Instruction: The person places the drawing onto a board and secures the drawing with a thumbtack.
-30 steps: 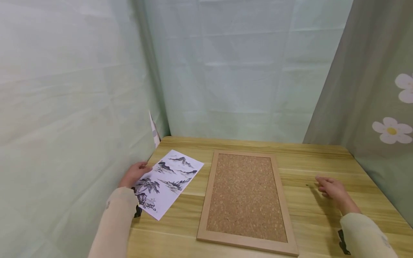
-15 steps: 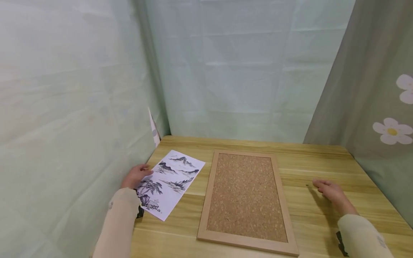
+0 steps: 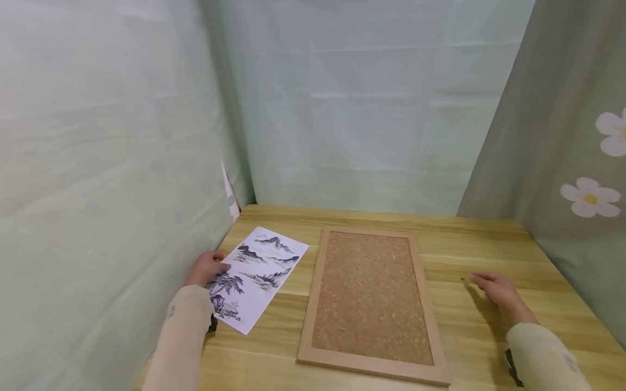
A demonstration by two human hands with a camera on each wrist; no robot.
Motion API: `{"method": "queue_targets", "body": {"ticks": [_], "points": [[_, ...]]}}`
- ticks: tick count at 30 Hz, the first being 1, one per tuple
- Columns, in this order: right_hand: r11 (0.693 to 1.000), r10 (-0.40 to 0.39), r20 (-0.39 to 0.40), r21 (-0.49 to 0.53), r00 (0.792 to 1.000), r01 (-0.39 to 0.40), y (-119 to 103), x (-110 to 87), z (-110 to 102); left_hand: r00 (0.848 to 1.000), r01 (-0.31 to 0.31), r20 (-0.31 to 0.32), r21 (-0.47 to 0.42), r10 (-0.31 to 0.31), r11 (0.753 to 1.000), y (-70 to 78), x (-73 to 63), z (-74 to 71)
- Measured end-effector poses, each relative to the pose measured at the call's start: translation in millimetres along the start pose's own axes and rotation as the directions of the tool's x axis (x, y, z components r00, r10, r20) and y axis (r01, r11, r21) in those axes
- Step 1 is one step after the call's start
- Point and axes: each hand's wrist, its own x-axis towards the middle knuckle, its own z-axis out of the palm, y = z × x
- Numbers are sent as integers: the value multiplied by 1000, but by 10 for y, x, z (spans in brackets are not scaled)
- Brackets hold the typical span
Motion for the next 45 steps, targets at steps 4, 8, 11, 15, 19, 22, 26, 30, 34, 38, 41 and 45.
{"method": "queue_targets", "body": {"ticks": [4, 8, 11, 15, 19, 22, 26, 30, 34, 38, 41, 45], "points": [[1000, -30, -2, -9, 1000, 30, -90, 53, 88, 999, 47, -5, 20, -47, 999, -34, -38, -73], [997, -77, -30, -13, 997, 77, -126, 74, 145, 995, 98, 17, 8, -98, 995, -21, -63, -113], [997, -81, -53, -9, 995, 80, -117, 89, 177, 993, 115, 21, -3, -115, 993, -31, -56, -104], [998, -61, -82, -27, 995, 59, -114, 112, 212, 990, 141, 23, -7, -141, 990, -24, -52, -84], [996, -57, -112, -80, 992, 48, -141, 126, 250, 987, 162, 16, 3, -162, 987, 4, -60, -85], [991, -66, -134, -126, 989, 49, -163, 134, 276, 988, 157, -3, 21, -157, 987, 26, -63, -90], [985, -69, -151, -165, 986, 44, -181, 142, 305, 989, 148, -19, 17, -148, 989, 47, -75, -92], [984, -63, -174, -176, 983, 32, -187, 151, 333, 991, 128, -37, 13, -128, 992, 59, -94, -92], [982, -63, -198, -189, 978, 25, -202, 144, 352, 991, 128, -46, 25, -127, 991, 76, -106, -78], [975, -77, -207, -219, 975, 31, -232, 121, 353, 993, 110, -41, 45, -109, 993, 79, -98, -68], [971, -87, -207, -238, 974, 36, -246, 112, 354, 996, 84, -32, 58, -82, 995, 65, -84, -61], [966, -101, -210, -257, 972, 45, -241, 116, 365, 997, 79, -8, 75, -79, 994, 65, -78, -54]]}}
